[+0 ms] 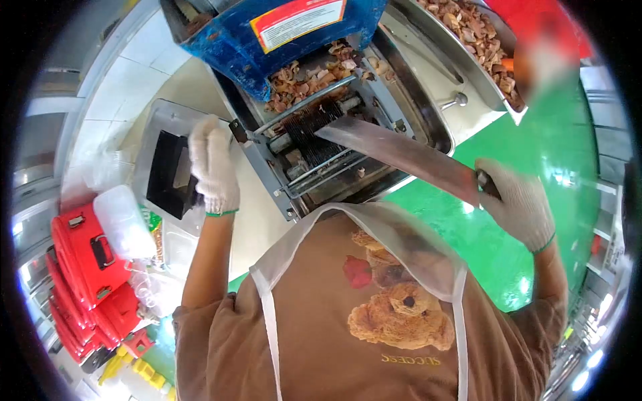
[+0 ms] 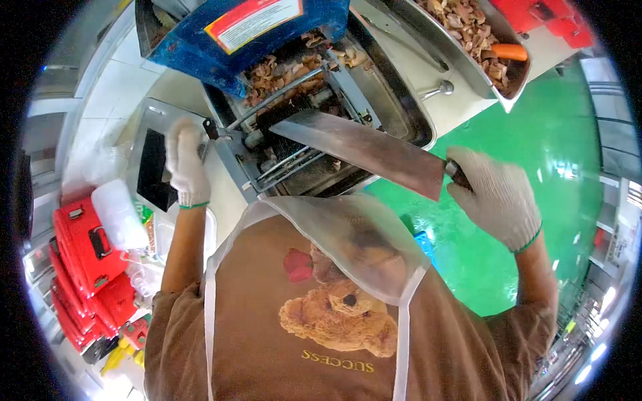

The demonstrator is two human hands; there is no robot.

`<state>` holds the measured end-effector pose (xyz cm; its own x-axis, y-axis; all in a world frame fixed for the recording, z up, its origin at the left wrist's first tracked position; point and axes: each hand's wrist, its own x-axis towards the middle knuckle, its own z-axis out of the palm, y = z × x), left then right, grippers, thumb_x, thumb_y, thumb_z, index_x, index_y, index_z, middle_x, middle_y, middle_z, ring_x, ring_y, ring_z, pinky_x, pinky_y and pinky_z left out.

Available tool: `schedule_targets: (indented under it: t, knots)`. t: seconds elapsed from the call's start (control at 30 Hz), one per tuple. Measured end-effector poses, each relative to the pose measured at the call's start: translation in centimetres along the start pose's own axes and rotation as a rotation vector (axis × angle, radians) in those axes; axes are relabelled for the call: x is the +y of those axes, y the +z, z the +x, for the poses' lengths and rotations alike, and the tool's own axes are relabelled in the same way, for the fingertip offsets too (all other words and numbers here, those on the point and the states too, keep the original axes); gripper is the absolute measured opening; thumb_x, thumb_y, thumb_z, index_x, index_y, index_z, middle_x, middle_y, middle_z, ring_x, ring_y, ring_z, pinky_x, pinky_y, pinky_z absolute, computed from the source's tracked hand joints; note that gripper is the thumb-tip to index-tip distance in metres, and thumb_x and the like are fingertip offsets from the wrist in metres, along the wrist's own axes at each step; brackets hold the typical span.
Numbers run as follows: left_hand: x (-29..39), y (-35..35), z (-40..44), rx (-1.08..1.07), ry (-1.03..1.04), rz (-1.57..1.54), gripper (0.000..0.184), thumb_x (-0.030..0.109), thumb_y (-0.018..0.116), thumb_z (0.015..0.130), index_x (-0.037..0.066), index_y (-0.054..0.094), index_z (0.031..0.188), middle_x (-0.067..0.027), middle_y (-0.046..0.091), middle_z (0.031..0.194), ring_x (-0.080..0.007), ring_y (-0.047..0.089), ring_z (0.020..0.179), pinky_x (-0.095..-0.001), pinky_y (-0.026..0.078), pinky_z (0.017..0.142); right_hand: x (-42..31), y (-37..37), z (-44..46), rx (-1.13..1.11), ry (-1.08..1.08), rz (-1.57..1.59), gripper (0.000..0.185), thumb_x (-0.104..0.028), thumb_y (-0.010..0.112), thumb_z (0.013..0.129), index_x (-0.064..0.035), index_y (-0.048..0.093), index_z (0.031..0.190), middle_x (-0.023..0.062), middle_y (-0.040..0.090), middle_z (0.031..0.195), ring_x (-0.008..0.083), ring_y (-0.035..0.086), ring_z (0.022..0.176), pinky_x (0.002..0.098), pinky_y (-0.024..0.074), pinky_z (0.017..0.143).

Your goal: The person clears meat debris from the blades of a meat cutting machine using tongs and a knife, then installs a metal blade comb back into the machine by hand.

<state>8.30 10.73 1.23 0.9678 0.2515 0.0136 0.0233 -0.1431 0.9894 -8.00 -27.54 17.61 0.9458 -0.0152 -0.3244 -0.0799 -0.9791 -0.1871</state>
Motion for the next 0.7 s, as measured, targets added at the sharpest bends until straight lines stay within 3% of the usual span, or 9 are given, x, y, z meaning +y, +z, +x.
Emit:
schedule_targets:
  t: [0.03, 0.07, 0.13, 0.33, 0.7]
  knots:
    - [-1.4, -0.2, -0.3, -0.067, -0.087, -0.077, 0.029, 0.017, 0.058, 0.097, 0.004, 0.062, 0.123, -0.0083, 0.062, 0.120, -0.0163, 0.055, 0.109, -0.0320, 0.043, 0.098, -1.0, -1.3, 1.0, -0.041, -0.020, -0.091, 0.028, -0.019, 0.067, 0.082, -0.0102, 0.060, 0.108, 0.0135, 0.067, 0.090, 0.0355, 0.066, 0.080, 0.0441, 0.0531, 0.068]
    - [-2.2, -0.1, -0.3, -0.163, -0.017, -0.008, 0.032, 0.019, 0.059, 0.097, 0.004, 0.061, 0.125, -0.0087, 0.062, 0.120, -0.0162, 0.053, 0.111, -0.0316, 0.041, 0.101, -2.1, -2.4, 1.8, -0.069, -0.030, -0.174, 0.026, -0.019, 0.066, 0.083, -0.0102, 0.060, 0.106, 0.0133, 0.066, 0.089, 0.0350, 0.066, 0.080, 0.0448, 0.0526, 0.067]
    - [-2.6, 1.0, -0.7, -0.190, -0.163, -0.270, 0.036, 0.024, 0.061, 0.095, 0.004, 0.061, 0.126, -0.0075, 0.062, 0.119, -0.0156, 0.053, 0.108, -0.0298, 0.041, 0.099, -4.2, -4.0, 3.1, -0.133, -0.046, -0.335, 0.021, -0.018, 0.063, 0.084, -0.0100, 0.059, 0.103, 0.0130, 0.066, 0.087, 0.0342, 0.066, 0.080, 0.0463, 0.0516, 0.066]
    - [-5.6, 2.2, 0.3, -0.162, -0.402, -0.238, 0.038, 0.034, 0.064, 0.093, 0.005, 0.062, 0.117, -0.0039, 0.059, 0.107, -0.0138, 0.051, 0.098, -0.0292, 0.042, 0.092, -7.3, -5.0, 5.2, -0.124, -0.154, -0.547, 0.015, -0.018, 0.062, 0.086, -0.0096, 0.058, 0.097, 0.0113, 0.065, 0.083, 0.0351, 0.066, 0.070, 0.0460, 0.0523, 0.061]
    - [-7.4, 2.6, -0.7, -0.160, -0.230, -0.367, 0.032, 0.026, 0.057, 0.100, 0.001, 0.061, 0.120, -0.0071, 0.061, 0.116, -0.0154, 0.057, 0.106, -0.0288, 0.046, 0.095, -6.9, -1.5, 4.4, -0.202, -0.024, -0.526, 0.021, -0.021, 0.063, 0.089, -0.0103, 0.053, 0.105, 0.0104, 0.063, 0.083, 0.0326, 0.067, 0.073, 0.0460, 0.0520, 0.058]
